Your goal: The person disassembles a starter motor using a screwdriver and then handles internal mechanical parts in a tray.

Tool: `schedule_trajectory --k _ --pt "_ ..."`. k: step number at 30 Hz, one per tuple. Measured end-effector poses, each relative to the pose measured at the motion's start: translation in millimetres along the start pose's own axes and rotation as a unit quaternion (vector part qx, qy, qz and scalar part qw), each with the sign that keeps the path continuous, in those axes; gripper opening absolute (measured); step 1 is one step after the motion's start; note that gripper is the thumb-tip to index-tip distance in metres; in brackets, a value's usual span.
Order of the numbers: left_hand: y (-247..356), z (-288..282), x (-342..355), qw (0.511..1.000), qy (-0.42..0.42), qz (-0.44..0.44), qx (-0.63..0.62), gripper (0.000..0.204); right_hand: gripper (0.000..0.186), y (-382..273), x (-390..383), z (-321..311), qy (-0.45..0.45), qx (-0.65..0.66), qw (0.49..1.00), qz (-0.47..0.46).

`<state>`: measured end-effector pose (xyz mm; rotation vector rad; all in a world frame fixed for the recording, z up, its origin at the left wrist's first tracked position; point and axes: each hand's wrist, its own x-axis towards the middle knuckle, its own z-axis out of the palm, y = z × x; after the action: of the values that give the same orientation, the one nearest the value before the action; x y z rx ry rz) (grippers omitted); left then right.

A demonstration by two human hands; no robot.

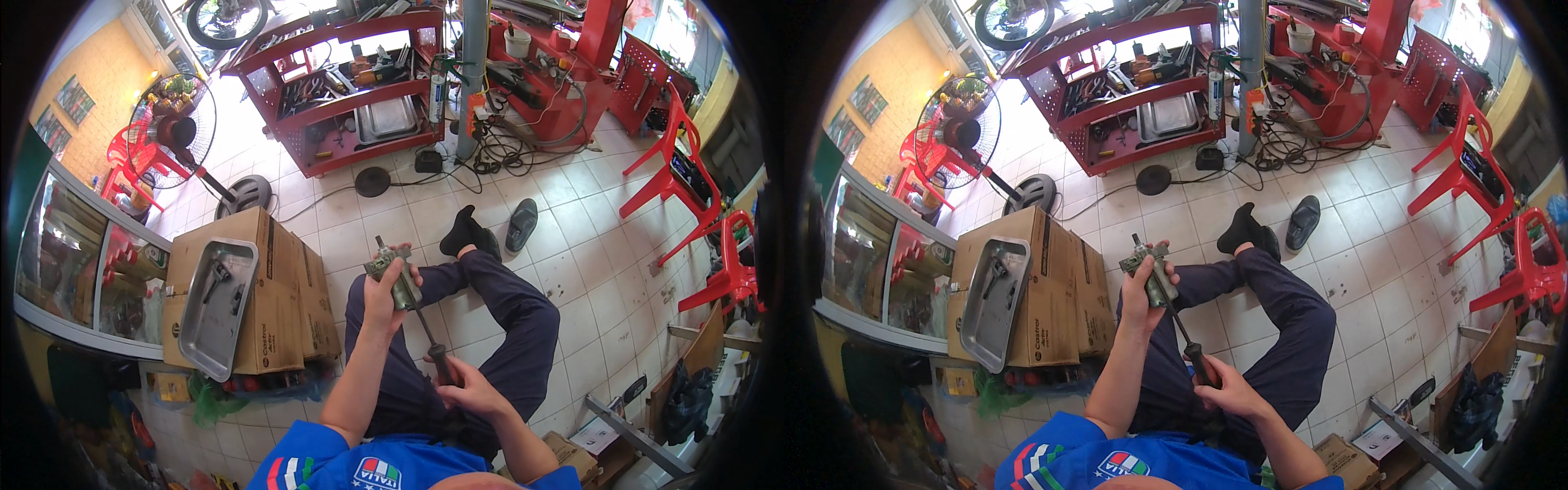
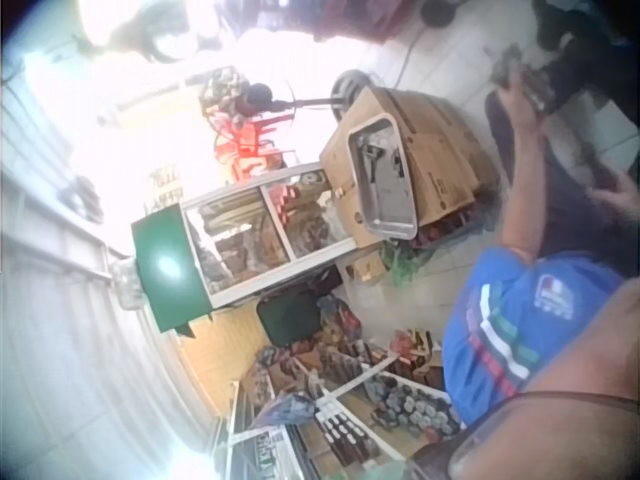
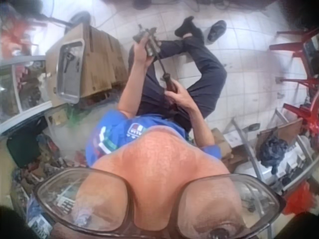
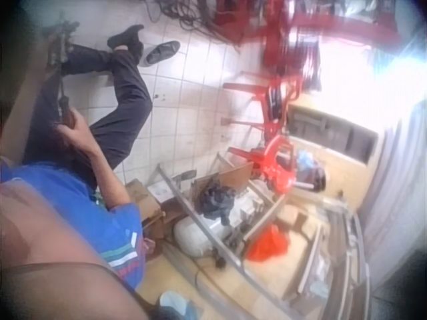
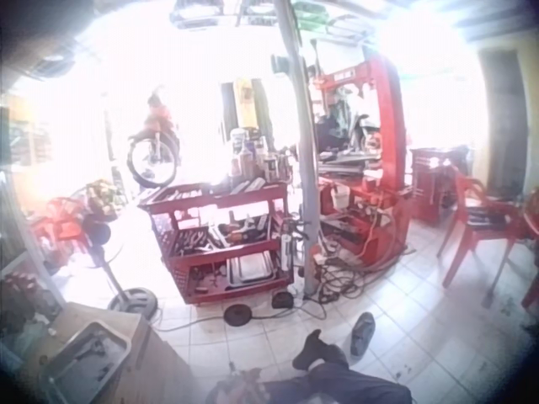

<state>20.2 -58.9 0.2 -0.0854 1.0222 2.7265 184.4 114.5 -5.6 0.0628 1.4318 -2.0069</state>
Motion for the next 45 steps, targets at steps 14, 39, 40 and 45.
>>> schedule_trajectory --k 14,39,40,45 --pt "4 4 2 1.0 0.003 0.003 -0.002 0.039 0.065 19 2 0 0.041 -0.071 0.991 -0.104" --pt "1 3 2 0.999 0.01 0.004 -0.031 0.039 0.066 10 -1 1 0.037 -0.154 0.979 -0.126" --pt "1 2 2 0.999 0.012 0.005 -0.034 0.038 0.065 8 -1 5 0.055 -0.09 0.988 -0.115" --pt "5 -2 3 0.999 0.009 0.019 -0.035 0.04 0.056 -13 -7 17 0.145 0.0 0.989 -0.012"
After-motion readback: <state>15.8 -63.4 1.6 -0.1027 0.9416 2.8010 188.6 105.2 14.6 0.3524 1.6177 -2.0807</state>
